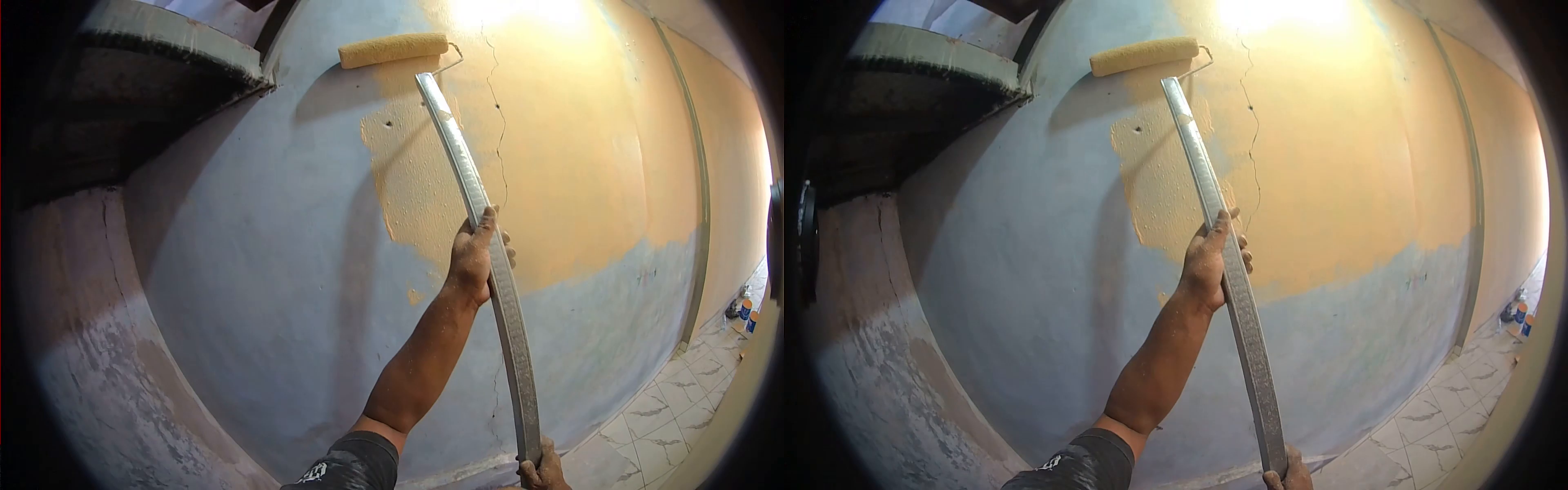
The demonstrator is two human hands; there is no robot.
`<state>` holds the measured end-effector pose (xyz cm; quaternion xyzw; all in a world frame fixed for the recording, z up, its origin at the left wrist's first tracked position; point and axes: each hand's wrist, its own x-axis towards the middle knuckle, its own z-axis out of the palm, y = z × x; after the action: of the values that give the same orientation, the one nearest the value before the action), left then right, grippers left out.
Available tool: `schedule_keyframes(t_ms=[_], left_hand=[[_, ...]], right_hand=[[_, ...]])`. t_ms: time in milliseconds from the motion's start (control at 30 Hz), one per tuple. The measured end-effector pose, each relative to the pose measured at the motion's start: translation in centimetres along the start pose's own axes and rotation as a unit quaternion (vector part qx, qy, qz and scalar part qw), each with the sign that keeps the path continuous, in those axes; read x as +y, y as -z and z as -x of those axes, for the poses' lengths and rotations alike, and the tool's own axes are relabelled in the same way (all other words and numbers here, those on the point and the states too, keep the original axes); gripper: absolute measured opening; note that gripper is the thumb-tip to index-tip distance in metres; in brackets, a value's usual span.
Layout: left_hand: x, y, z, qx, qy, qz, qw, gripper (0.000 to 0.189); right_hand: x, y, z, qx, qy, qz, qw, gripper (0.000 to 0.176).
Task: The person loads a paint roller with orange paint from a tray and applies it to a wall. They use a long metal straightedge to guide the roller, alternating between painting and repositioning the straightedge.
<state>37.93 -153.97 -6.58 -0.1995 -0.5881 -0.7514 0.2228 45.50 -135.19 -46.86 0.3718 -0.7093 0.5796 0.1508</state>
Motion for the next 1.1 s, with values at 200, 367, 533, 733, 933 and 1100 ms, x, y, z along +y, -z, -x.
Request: schedule_keyframes(t_ms=[200,367,533,733,933,1100], left_hand=[[4.0,0.4,-5.0,-0.048,-0.044,0.011,0.998,0.044],[6.8,0.1,-5.9,0.040,-0.097,-0.146,0.984,0.052],[7.7,0.6,-2.0,0.031,-0.119,-0.165,0.979,0.067],[7.6,2.3,0.3,0.024,-0.125,-0.163,0.978,0.061],[7.0,3.0,1.4,0.004,-0.105,-0.158,0.982,0.059],[6.3,3.5,1.5,0.001,-0.090,-0.152,0.984,0.058]], right_hand=[[-9.4,2.1,-6.8,0.001,-0.162,-0.024,0.986,0.057],[-10.8,2.9,-11.1,-0.007,-0.085,-0.049,0.995,0.066],[-15.6,4.9,-16.0,-0.019,-0.087,-0.060,0.994,0.061],[-17.8,4.9,-21.1,0.002,-0.047,-0.073,0.996,0.054],[-18.6,4.4,-24.9,0.017,-0.033,-0.075,0.996,0.047],[-19.0,4.9,-27.4,0.019,-0.030,-0.072,0.997,0.046]])
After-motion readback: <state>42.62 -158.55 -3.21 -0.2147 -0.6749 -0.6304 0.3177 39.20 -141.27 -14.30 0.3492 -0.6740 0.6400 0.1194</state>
